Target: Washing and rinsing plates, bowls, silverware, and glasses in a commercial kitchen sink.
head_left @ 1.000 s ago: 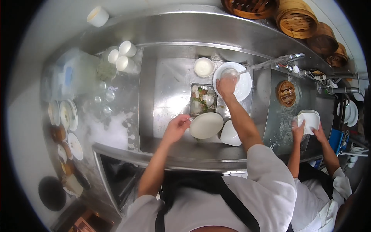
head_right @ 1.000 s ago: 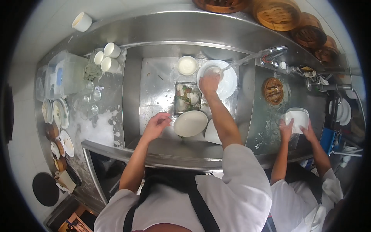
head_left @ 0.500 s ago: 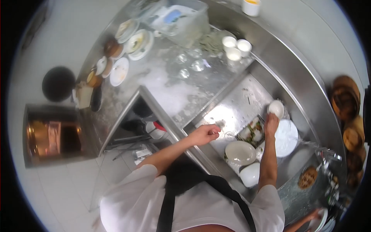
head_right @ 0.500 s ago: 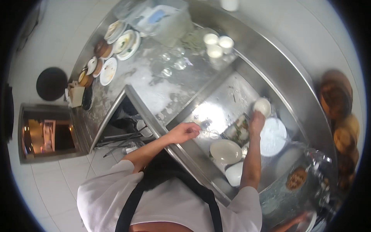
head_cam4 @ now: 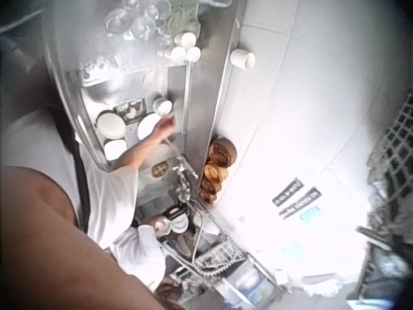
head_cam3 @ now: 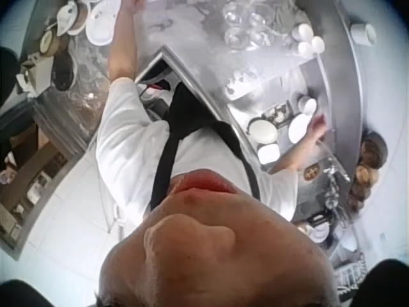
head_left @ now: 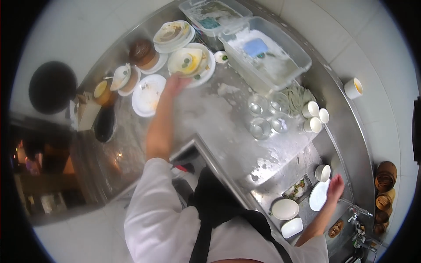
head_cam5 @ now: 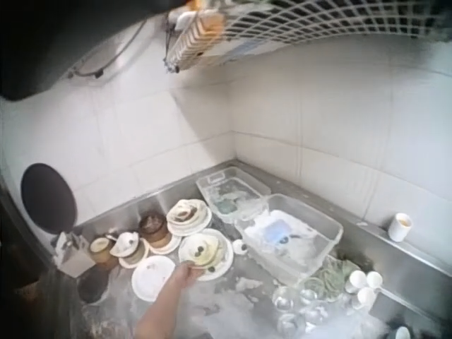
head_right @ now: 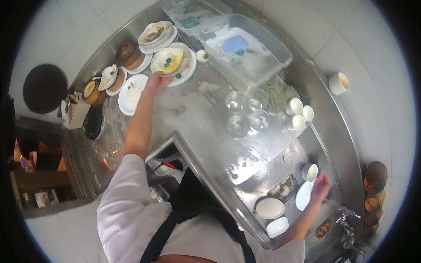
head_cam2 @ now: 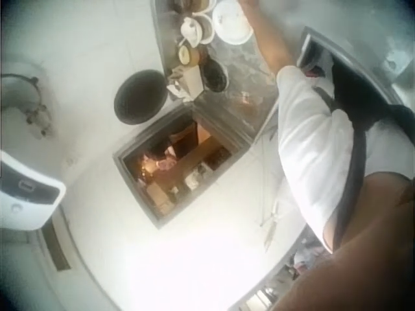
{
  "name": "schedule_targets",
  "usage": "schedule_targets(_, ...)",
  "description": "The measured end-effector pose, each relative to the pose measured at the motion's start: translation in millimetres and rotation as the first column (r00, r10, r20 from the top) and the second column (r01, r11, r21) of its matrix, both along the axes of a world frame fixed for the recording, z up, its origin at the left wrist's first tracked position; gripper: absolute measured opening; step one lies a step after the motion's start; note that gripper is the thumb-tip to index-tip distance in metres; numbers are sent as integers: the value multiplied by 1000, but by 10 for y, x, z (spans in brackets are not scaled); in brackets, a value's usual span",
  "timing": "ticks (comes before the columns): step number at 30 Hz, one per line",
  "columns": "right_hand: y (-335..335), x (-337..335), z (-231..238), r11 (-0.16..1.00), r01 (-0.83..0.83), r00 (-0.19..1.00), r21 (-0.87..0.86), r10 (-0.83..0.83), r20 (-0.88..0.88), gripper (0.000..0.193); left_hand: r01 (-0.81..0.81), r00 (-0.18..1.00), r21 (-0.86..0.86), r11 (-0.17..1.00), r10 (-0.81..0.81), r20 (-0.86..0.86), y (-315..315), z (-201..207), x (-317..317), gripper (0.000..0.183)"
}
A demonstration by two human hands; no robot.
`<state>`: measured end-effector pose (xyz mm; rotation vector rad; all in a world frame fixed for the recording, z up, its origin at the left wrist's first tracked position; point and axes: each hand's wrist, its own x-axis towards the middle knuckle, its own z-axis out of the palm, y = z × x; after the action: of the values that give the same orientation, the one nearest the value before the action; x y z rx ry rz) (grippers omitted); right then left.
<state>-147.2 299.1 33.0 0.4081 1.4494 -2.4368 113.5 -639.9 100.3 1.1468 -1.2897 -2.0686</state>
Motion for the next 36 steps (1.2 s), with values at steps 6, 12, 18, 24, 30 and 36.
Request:
schedule_targets(6,-5597,1267,2328,555,-512,435,656,826,-359,31,266,960,-585,766,-265,90,-794,-1066,477,41)
schedule_targets(12,-8154,1348,1884,163,49,207,985,963,-169,45,40,990,121,992,-23,-137,88,-120,546,47)
schedule_targets(18,-7706,1141,2067,-152,-231,-77,961,987,138,43,108,987,11,994,-106,-121,951,1023,990,57)
schedule_targets(24,-5283,1554,2607,93,-480,181,872,983,-5,35,419,901,67,906,-405,-155,2360,1777,1144,60)
schedule_targets(30,-2264,1626,2737,92,-156,751,983,658,57,18,715,698,245,655,-693,-181,4286,1195,396,54)
schedule_targets(36,521,1328,778,442,-244,963,863,212,163,34,883,367,200,425,-890,270,6093,128,-312,63)
